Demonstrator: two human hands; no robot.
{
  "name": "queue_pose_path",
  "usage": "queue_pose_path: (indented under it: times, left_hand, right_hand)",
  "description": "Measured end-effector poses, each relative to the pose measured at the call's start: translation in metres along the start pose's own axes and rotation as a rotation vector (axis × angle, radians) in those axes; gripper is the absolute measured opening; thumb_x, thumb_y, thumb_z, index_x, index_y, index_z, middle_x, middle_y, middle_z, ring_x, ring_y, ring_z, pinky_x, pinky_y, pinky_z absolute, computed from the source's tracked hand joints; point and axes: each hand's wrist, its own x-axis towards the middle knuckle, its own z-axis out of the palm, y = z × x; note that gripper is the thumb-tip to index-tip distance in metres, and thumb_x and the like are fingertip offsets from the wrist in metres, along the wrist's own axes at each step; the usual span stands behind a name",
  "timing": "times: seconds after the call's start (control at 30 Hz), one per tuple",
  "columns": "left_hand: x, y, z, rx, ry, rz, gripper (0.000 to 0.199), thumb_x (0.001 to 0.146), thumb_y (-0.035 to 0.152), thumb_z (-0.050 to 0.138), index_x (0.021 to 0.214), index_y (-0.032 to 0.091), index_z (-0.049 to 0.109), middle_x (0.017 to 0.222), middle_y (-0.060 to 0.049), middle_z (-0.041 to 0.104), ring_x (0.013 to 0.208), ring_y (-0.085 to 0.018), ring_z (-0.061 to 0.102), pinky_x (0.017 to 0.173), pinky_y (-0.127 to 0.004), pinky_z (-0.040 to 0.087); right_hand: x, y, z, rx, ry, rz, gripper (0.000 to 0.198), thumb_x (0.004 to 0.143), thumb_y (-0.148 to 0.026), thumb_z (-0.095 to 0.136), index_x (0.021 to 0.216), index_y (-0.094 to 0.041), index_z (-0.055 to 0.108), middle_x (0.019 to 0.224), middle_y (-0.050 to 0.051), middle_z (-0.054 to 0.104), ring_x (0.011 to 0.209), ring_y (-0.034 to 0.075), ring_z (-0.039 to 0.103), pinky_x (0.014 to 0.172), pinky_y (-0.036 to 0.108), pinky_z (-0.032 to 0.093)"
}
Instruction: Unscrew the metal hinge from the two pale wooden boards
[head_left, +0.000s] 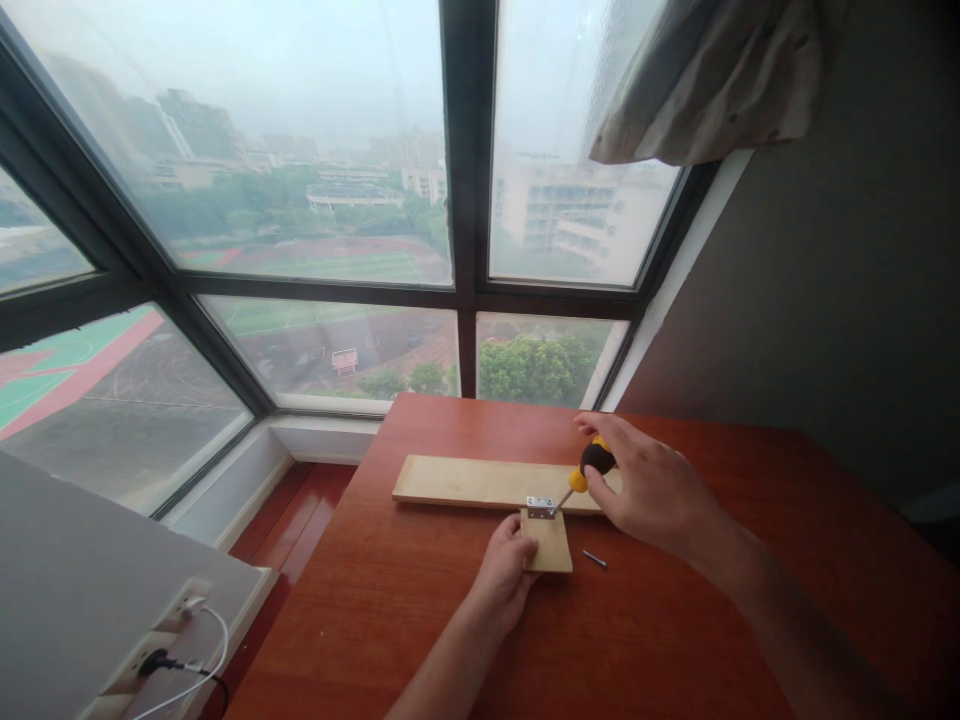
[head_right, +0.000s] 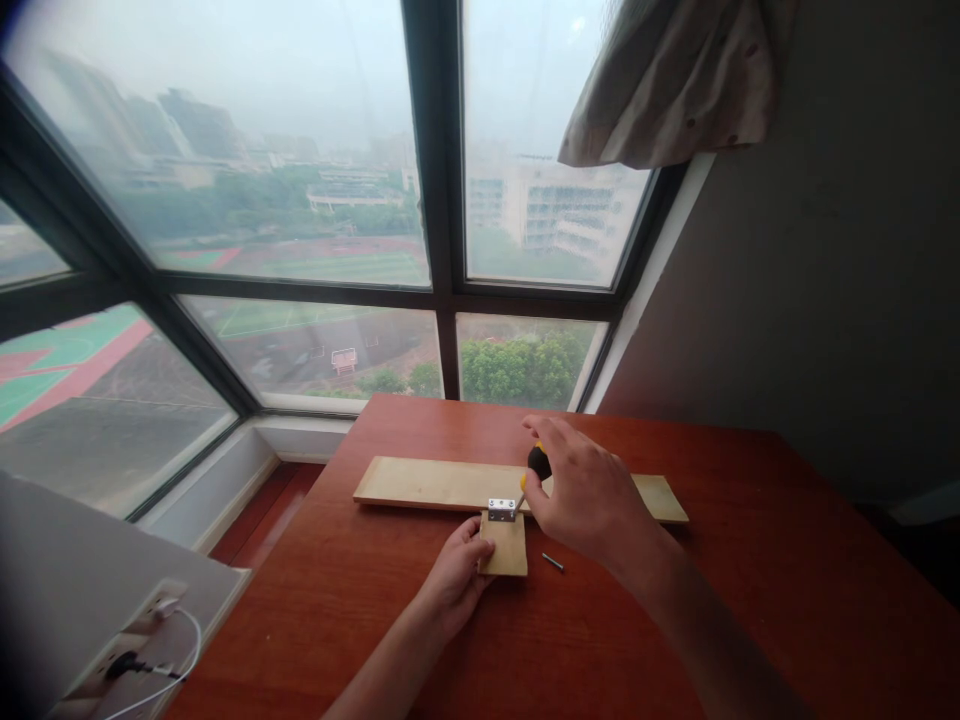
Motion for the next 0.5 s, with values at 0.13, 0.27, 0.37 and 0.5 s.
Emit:
queue_pose_path:
  times: [0.13, 0.27, 0.37, 0.5]
  left_hand:
    - [-0.0007, 0.0, 0.0002, 0.004, -0.001, 0.001, 0.041, 0.058, 0.003, 0.054, 0.097, 0.015, 0.055, 0.091, -0.009, 0.065, 0.076, -0.019, 0.063, 0.065, -0.029, 0.05]
    - [-0.0002, -0.0004, -0.0001, -0.006, -0.004, 0.001, 0.041, 0.057, 0.003, 0.055, 0.097, 0.015, 0.055, 0.09, -0.009, 0.065, 0.078, -0.02, 0.063, 0.065, -0.028, 0.05]
    - [-0.0002, -0.0005, 0.0, -0.017, -0.008, 0.005, 0.042, 0.057, 0.002, 0.055, 0.097, 0.015, 0.056, 0.089, -0.008, 0.065, 0.077, -0.019, 0.063, 0.066, -0.029, 0.05]
    - [-0.0005, -0.0005, 0.0, -0.019, -0.01, 0.008, 0.041, 0.057, 0.002, 0.055, 0.096, 0.015, 0.056, 0.087, -0.007, 0.064, 0.077, -0.02, 0.063, 0.066, -0.029, 0.05]
  right_hand:
    - [0.0026, 0.0025, 0.0034, -0.052, 0.011, 0.063, 0.034, 0.088, -0.039, 0.047, 0.118, -0.026, 0.053, 0.115, 0.004, 0.066, 0.091, 0.025, 0.066, 0.073, 0.037, 0.048]
    - [0.0027, 0.0028, 0.0023, 0.006, -0.005, 0.055, 0.036, 0.083, -0.027, 0.049, 0.119, -0.026, 0.051, 0.117, 0.002, 0.065, 0.095, 0.024, 0.065, 0.077, 0.036, 0.049]
    - [0.001, 0.0012, 0.0003, 0.049, -0.008, 0.009, 0.046, 0.078, -0.02, 0.051, 0.123, -0.025, 0.048, 0.124, 0.004, 0.061, 0.106, 0.023, 0.061, 0.082, 0.034, 0.049]
    - [0.0019, 0.001, 0.0012, -0.026, 0.023, 0.034, 0.038, 0.084, -0.034, 0.05, 0.121, -0.025, 0.052, 0.121, 0.005, 0.063, 0.1, 0.025, 0.063, 0.076, 0.037, 0.05]
